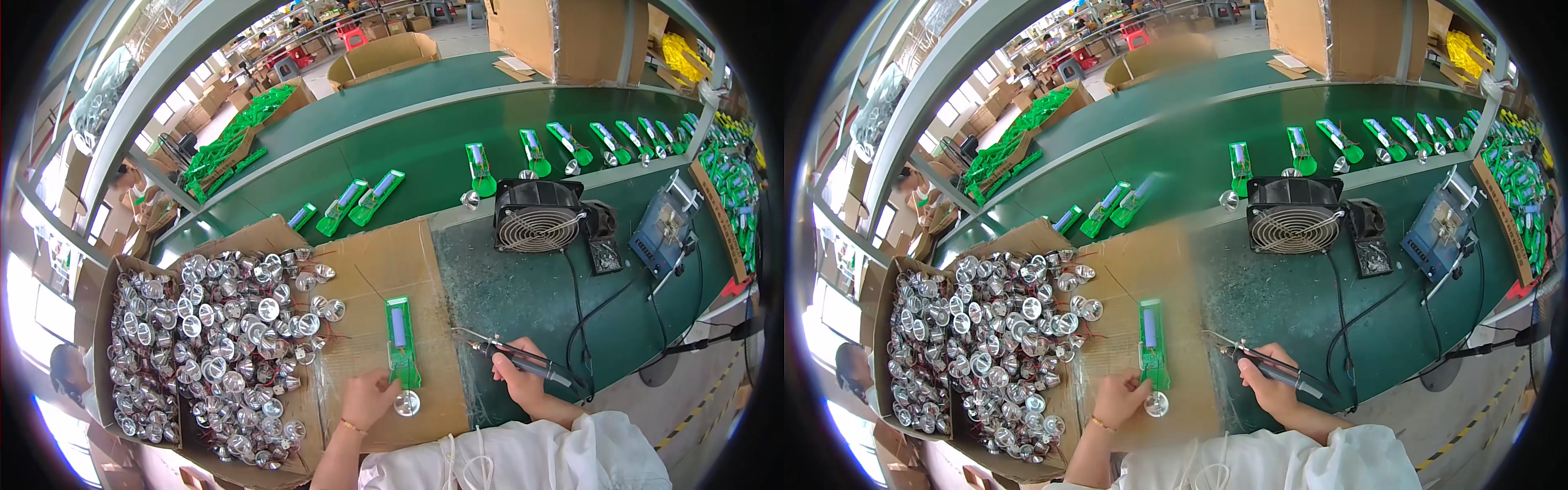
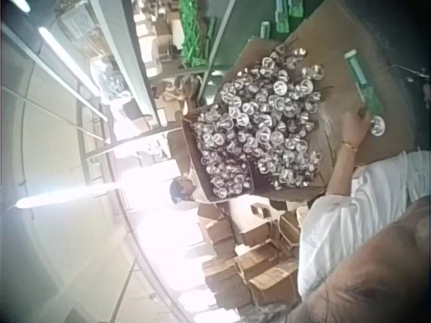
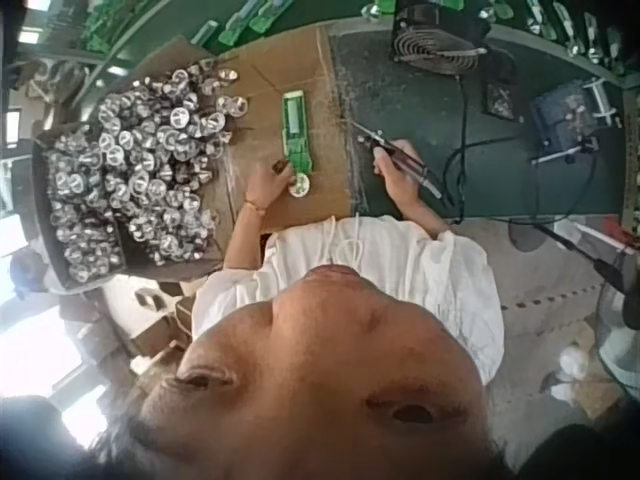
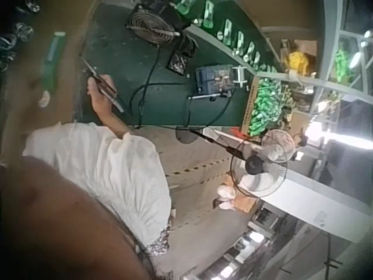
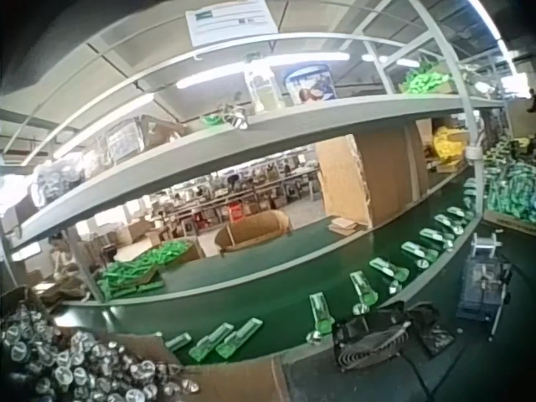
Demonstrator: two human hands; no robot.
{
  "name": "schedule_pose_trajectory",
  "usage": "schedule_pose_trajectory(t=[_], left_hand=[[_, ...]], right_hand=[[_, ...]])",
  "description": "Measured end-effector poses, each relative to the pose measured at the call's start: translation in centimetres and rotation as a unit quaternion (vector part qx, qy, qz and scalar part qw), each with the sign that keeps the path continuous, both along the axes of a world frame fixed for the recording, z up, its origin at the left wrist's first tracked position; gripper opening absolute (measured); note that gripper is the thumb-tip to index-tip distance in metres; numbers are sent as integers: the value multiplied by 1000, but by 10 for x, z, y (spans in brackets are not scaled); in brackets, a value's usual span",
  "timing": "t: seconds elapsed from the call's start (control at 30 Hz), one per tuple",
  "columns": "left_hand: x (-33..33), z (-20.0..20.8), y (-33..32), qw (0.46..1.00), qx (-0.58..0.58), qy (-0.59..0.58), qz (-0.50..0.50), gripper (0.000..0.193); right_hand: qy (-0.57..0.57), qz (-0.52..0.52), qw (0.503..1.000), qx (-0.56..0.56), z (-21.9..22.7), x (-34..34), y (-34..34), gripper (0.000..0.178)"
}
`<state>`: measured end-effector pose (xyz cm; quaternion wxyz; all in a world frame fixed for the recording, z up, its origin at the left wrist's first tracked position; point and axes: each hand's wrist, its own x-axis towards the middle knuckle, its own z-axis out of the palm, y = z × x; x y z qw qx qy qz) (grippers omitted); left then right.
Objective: The person assembles flashlights by soldering wires to circuit boards inside flashlight casings using a soldering iron and placing the soldered units onto the conveyor belt.
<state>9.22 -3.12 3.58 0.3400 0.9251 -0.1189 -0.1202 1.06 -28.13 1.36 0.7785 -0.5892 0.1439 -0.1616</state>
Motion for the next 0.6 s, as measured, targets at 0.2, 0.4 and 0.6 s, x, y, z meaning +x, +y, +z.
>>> schedule_pose_trajectory(t=[0.2, 0.4, 0.6], left_hand=[[78, 31, -50, 1000, 0, -3, 10, 24], [226, 4, -118, 980, -125, -155, -25, 28], [270, 23, -132, 914, 139, -380, 14, 40]], right_hand=[[28, 7, 1000, -8, 2, 3, 0, 14], [59, 3, 998, 11, 3, 5, 4, 15], [78, -18, 997, 8, -3, 9, 1, 15]])
